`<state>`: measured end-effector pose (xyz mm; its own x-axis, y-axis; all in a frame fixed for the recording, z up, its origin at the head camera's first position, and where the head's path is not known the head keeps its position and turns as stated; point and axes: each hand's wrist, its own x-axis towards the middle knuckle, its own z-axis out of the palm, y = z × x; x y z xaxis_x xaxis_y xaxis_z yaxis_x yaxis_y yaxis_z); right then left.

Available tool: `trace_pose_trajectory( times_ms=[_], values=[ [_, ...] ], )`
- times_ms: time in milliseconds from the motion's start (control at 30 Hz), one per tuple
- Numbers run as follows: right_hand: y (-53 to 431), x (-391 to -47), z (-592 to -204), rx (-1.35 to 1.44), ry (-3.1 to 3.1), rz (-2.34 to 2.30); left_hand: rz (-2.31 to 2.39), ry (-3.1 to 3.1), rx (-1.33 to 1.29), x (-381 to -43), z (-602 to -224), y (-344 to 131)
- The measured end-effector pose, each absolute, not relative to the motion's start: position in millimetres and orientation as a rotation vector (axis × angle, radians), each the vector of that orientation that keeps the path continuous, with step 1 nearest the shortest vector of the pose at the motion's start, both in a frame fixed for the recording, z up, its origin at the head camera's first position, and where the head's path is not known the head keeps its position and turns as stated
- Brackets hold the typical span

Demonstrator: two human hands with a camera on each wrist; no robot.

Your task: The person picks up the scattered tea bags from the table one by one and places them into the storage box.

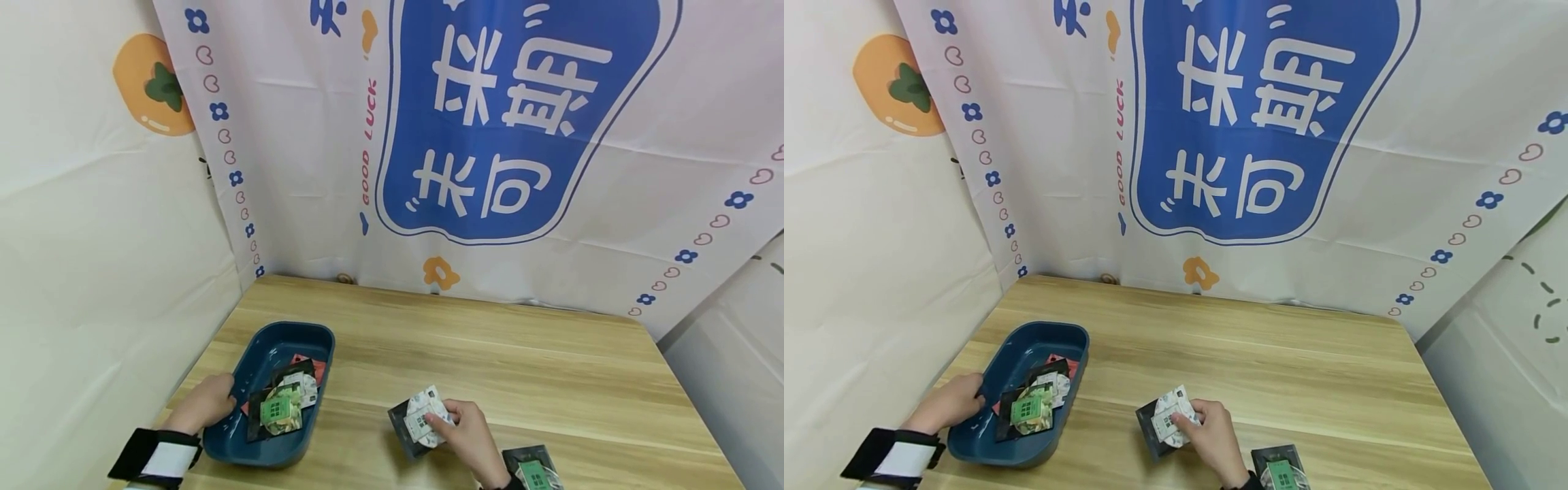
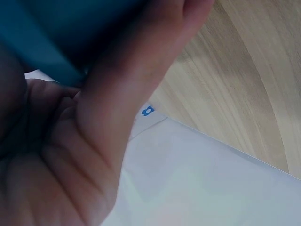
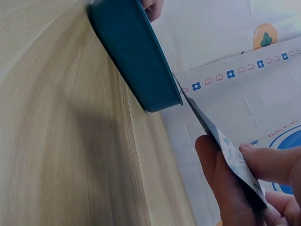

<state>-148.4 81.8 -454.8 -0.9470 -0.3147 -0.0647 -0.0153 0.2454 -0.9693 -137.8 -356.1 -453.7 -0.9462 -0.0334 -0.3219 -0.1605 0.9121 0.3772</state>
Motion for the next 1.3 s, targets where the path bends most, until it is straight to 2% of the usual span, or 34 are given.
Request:
trace_pose_trajectory(
  times_ms=[367,733,1300],
  values=[
    [82.5,-162.1,-480.9,-0.324,2.307,-1.737,0.592,2.772,-0.141,-136.0,-454.7,-356.0],
    [74.1,-163.5,-479.6,-0.418,2.317,-1.761,0.601,2.771,-0.137,-136.3,-457.2,-356.9],
    [66.0,-164.5,-479.4,-0.403,2.237,-1.813,0.606,2.784,-0.133,-136.1,-455.9,-355.7]
  ],
)
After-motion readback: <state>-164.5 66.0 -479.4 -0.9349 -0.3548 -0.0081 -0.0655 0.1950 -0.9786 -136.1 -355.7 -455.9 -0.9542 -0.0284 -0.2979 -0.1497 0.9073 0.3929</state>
